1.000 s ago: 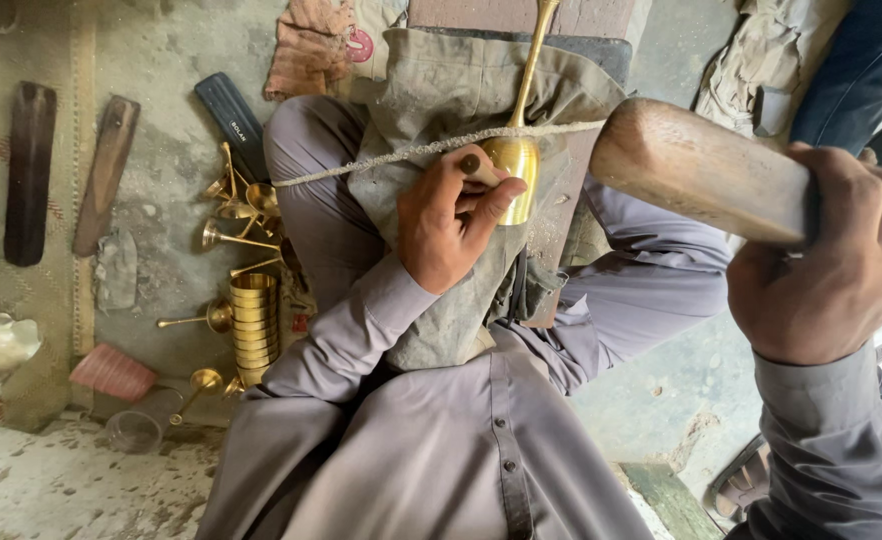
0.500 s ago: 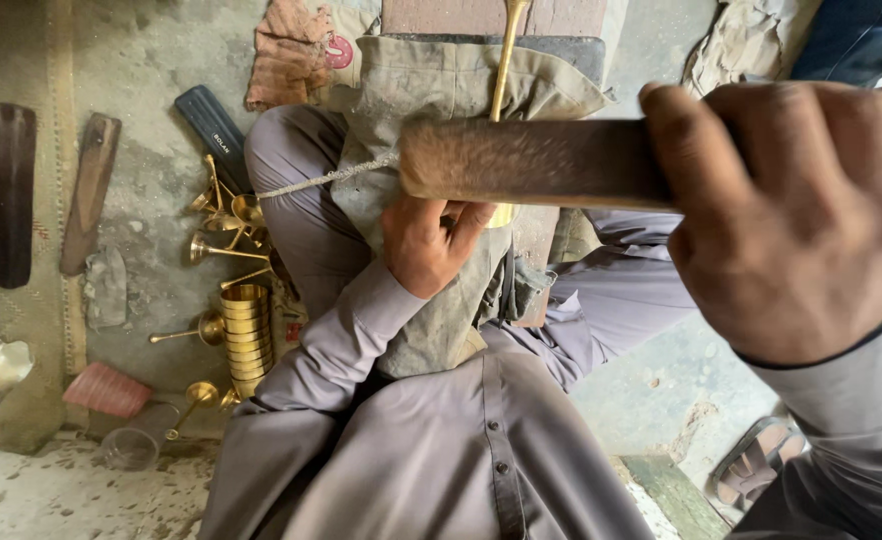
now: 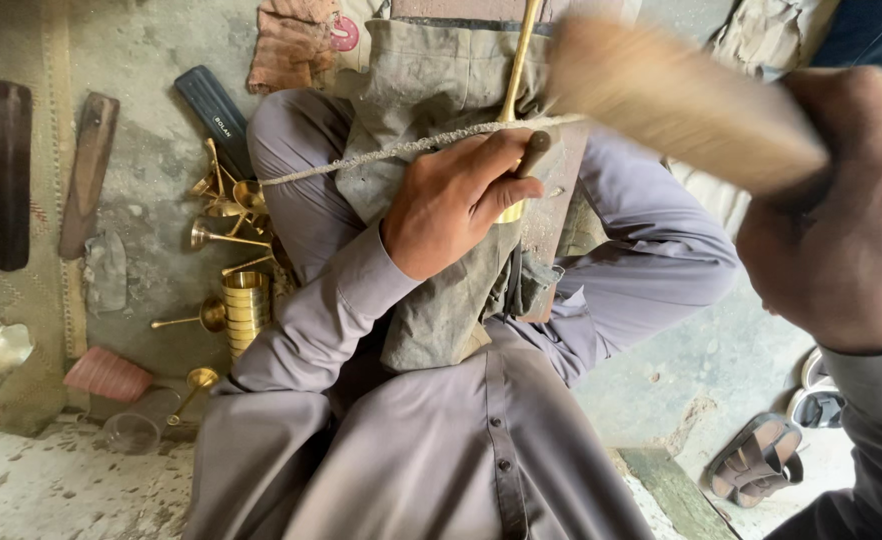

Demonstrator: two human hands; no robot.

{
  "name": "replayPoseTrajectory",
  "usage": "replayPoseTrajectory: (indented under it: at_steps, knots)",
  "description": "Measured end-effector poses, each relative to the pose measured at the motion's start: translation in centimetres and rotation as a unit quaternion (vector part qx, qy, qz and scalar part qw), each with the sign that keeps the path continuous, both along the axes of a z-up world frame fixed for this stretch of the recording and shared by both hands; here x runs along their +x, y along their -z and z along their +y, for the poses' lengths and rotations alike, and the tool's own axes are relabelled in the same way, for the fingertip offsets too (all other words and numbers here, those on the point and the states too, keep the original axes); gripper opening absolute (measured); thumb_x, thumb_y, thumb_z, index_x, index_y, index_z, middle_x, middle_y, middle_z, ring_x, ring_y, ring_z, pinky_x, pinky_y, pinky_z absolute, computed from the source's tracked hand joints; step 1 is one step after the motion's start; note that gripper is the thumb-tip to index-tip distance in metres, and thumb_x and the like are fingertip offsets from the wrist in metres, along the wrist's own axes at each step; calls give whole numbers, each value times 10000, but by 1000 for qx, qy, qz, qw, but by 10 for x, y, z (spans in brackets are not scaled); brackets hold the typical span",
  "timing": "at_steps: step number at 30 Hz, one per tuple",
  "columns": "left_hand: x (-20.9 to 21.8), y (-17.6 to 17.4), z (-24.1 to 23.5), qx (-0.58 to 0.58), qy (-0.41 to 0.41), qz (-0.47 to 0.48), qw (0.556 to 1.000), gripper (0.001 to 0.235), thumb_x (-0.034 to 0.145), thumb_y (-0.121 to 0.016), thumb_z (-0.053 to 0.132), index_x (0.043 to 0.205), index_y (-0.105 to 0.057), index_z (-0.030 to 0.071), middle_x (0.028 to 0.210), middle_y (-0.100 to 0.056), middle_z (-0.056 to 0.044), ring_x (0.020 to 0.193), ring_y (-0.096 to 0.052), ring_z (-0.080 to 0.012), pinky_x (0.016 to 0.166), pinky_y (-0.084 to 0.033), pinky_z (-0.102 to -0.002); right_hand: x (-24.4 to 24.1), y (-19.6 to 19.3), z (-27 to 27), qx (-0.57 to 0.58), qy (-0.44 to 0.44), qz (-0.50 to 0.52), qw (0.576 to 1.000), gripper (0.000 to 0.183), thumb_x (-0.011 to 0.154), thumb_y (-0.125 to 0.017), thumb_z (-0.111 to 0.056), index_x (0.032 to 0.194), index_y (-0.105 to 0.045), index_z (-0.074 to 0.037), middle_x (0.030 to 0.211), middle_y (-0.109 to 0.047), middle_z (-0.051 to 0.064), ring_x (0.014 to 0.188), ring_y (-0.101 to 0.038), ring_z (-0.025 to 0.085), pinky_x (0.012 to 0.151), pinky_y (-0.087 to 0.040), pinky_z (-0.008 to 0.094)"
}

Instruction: The person sits on the floor and uses a hammer to strike a brass candlestick holder that is resting on a cushion. The person repeatedly hammers the body of the candlestick to shape or smooth the metal.

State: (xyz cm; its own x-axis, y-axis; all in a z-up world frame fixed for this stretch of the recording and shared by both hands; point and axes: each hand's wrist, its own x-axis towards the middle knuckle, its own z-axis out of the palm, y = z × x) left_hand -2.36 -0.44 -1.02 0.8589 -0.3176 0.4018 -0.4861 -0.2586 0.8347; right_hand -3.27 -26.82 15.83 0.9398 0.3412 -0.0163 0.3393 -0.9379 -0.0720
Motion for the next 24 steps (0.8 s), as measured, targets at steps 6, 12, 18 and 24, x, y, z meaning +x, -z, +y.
replayPoseTrajectory:
  at_steps: [6, 12, 18, 24]
  knots:
    - [6, -2, 0, 10, 26, 20, 999, 363, 1009, -726, 314, 1224, -581, 61, 956, -707, -77, 788, -718, -220, 676, -567, -355, -2, 15, -10, 29, 27, 17, 999, 370, 897, -676, 119, 1259, -613, 75, 1138, -639, 248, 1017, -659, 358, 940, -573, 398]
    - [11, -6, -1, 32, 58, 26, 997, 358, 1023, -694, 314, 1251, -602, 54, 1000, -710, -93, 805, -728, -250, 689, -572, -372, 1, 17, -7, 38, -5, 7, 999, 343, 877, -667, 104, 1212, -601, 74, 1082, -669, 219, 962, -674, 329, 881, -577, 388]
    - [11, -10, 1, 24, 61, 13, 998, 337, 1022, -706, 298, 1243, -595, 69, 1082, -714, -105, 901, -734, -270, 766, -588, -373, -2, 15, 0, 126, 46, 22, 991, 419, 843, -626, 102, 1258, -571, 95, 1061, -643, 234, 894, -671, 332, 800, -555, 385]
    - [15, -10, -2, 40, 87, 52, 994, 354, 983, -738, 266, 1237, -615, 51, 1013, -708, -112, 879, -727, -292, 750, -564, -394, -5, 23, -8, 73, 46, 3, 996, 361, 832, -615, 111, 1189, -581, 70, 1002, -666, 219, 866, -683, 315, 783, -561, 387]
